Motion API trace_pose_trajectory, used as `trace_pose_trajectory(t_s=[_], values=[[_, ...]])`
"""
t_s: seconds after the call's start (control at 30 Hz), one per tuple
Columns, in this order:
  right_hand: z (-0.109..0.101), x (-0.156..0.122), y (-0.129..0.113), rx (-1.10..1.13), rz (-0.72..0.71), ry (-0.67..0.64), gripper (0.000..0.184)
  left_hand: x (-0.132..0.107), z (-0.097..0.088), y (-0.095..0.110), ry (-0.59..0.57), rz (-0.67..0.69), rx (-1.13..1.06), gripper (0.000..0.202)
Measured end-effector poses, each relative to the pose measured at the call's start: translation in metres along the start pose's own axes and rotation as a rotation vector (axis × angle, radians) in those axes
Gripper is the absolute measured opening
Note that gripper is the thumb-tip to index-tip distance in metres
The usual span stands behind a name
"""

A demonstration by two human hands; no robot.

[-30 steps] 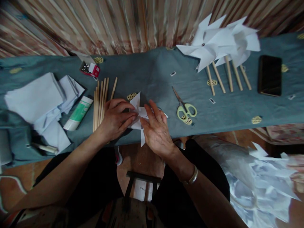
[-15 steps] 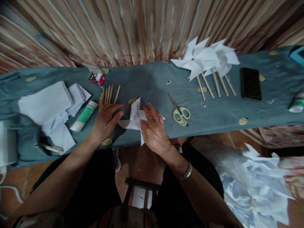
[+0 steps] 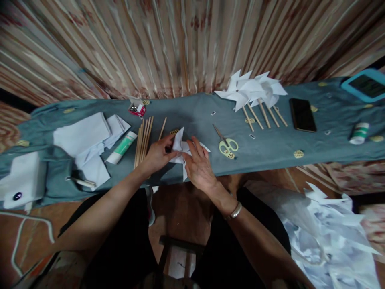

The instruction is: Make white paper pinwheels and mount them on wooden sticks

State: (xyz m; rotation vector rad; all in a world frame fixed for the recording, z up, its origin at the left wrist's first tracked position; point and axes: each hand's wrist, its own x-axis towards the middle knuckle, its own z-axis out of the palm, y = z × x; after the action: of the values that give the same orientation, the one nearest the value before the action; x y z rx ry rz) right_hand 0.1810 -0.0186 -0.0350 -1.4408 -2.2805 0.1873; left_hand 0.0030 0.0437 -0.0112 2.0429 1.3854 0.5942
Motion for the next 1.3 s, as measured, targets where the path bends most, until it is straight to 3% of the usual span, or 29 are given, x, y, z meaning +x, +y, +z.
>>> trace_pose_trajectory(t_s=[0.23,0.6,0.97,1.3], values=[[0.003,-0.002,-0.001,-0.023,-0.008,0.039,0.039,0.004,0.001,0.005,-0.039,-0.043,-0.014,0.068],[0.004,-0.002,-0.002,0.012,0.023,0.044,0.044,0.009,0.011,0.005,0.012,-0.032,-0.006,0.072],[0.005,-0.009,-0.002,-0.004,0.042,0.042,0.039,0.008,0.017,0.000,0.079,0.059,-0.104,0.065],[-0.001,-0.006,-0.004,-0.008,0.057,0.004,0.038,0.012,0.013,0.002,0.055,0.052,-0.240,0.064]])
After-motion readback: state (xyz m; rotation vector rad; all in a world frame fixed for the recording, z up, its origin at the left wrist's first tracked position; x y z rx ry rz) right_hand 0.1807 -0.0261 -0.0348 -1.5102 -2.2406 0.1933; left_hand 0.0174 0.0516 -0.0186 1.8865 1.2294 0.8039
